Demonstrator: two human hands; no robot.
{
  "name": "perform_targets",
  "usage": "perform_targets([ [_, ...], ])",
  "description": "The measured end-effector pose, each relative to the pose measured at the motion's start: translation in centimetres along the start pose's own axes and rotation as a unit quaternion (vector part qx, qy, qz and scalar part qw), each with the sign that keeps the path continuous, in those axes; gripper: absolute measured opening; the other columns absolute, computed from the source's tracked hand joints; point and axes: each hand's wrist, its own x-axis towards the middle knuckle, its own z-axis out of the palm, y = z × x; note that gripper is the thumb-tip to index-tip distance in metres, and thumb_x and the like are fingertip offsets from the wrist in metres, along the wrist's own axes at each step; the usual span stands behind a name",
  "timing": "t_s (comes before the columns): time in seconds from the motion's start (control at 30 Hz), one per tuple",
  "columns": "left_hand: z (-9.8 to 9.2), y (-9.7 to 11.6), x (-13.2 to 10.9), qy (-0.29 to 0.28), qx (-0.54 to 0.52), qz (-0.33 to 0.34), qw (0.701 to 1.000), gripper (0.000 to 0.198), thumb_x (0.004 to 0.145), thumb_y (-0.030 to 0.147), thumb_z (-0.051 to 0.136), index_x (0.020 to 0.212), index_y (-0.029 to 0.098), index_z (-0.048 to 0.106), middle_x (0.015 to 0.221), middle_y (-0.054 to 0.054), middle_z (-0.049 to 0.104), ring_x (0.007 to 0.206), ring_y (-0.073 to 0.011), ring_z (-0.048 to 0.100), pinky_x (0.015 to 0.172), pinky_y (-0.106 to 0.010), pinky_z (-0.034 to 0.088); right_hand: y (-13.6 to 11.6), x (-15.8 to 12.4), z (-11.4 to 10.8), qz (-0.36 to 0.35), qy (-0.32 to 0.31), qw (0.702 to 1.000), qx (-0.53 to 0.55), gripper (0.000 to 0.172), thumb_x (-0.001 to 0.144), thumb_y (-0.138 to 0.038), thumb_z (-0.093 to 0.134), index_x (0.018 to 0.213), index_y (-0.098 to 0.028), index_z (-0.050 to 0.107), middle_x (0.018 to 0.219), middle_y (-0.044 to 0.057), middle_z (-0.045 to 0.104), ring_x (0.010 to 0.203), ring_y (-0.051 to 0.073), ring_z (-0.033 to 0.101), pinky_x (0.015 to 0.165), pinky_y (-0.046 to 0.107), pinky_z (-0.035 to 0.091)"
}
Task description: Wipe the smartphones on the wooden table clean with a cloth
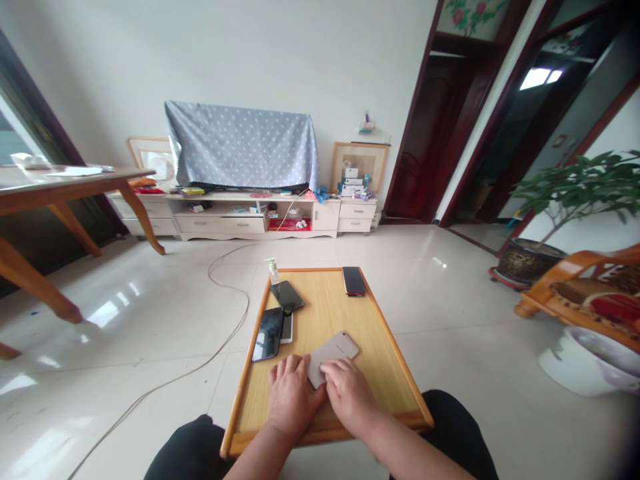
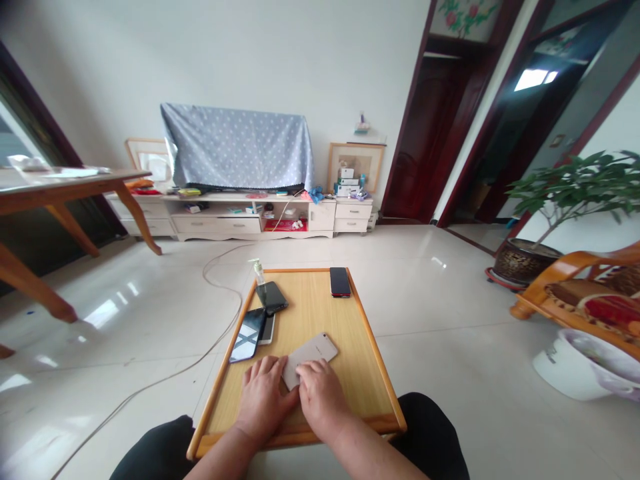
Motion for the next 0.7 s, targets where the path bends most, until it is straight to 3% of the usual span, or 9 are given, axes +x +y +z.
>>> perform_targets([
  [0.23,-0.2,-0.4,0.2,-0.005,-0.008,0.007,1.000,0.055,0.078,0.049,0.061,0.128,0.026,0.059,0.121,-0.009,0.060,0.115,-0.0293,0.051,0.102,-0.040,0.031,5.3,3.7,-2.1,0.176,0.042,0.981,-0.067,0.022,0.092,-0.019,0.050,0.096,-0.024,0.072,0.101,0.005,0.063,0.089,0.017,0.061,0.076,0.025,0.044],
  [0.43,0.1,-0.6,0.2,0.005,-0.008,0.005,1.000,0.054,0.076,0.047,0.063,0.126,0.026,0.060,0.120,-0.008,0.061,0.116,-0.0294,0.051,0.103,-0.040,0.030,3.5,2.9,-0.5,0.118,0.021,0.990,-0.072,0.016,0.093,-0.020,0.051,0.086,-0.023,0.066,0.094,0.001,0.062,0.078,0.013,0.059,0.069,0.024,0.037],
  [0.6,-0.1,-0.6,0.2,-0.011,-0.013,0.002,1.000,0.053,0.076,0.047,0.063,0.124,0.026,0.060,0.120,-0.009,0.060,0.116,-0.0299,0.051,0.103,-0.041,0.031,4.9,5.1,-1.1,0.190,0.035,0.978,-0.082,0.017,0.092,-0.016,0.050,0.088,-0.021,0.066,0.090,0.002,0.062,0.078,0.014,0.057,0.068,0.023,0.036],
  [0.7,0.0,-0.8,0.2,-0.010,-0.016,-0.001,1.000,0.054,0.076,0.048,0.063,0.126,0.026,0.059,0.122,-0.009,0.060,0.116,-0.0299,0.050,0.102,-0.041,0.030,5.2,6.5,-1.1,0.192,0.029,0.977,-0.084,0.018,0.092,-0.015,0.049,0.089,-0.021,0.066,0.092,0.003,0.063,0.078,0.014,0.057,0.068,0.024,0.036],
])
